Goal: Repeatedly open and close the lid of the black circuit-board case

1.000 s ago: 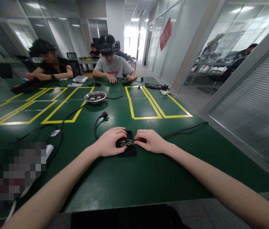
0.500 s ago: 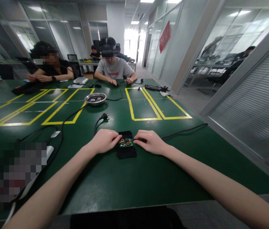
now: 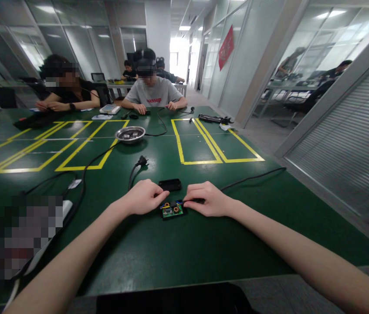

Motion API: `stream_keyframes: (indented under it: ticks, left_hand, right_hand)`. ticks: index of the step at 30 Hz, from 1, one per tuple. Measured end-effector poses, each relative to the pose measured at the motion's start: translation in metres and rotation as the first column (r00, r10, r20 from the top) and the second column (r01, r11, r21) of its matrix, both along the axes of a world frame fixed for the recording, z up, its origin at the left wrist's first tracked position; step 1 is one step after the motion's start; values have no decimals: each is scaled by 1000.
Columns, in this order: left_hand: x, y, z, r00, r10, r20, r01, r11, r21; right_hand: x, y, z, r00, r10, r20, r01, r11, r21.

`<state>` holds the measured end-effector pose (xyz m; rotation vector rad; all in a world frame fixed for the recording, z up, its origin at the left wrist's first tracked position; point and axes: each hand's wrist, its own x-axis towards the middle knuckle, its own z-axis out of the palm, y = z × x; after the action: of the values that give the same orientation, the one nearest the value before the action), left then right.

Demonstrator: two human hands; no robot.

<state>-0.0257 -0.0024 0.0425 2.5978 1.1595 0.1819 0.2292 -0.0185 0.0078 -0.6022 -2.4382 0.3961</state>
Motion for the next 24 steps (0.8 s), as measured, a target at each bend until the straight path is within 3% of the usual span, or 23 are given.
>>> stream_keyframes:
  ticks: [5, 13, 20, 24]
  left_hand:
    - [3, -1, -2, 993, 28, -114, -21, 997, 69]
    - [6, -2, -7, 993, 50, -111, -36, 992, 119]
    - [10, -4, -12, 994, 100, -46, -92, 984, 153]
    - [11, -6, -12, 991, 105, -82, -90, 981, 174]
  right_hand:
    - [3, 3, -1, 995, -54, 83, 53, 999, 8]
    - [7, 6, 6, 957, -157, 243, 165, 986, -10]
    - [-3, 6, -1, 820, -449, 355, 469, 883, 35]
    - [-8, 4, 2, 788, -488, 375, 522, 853, 12]
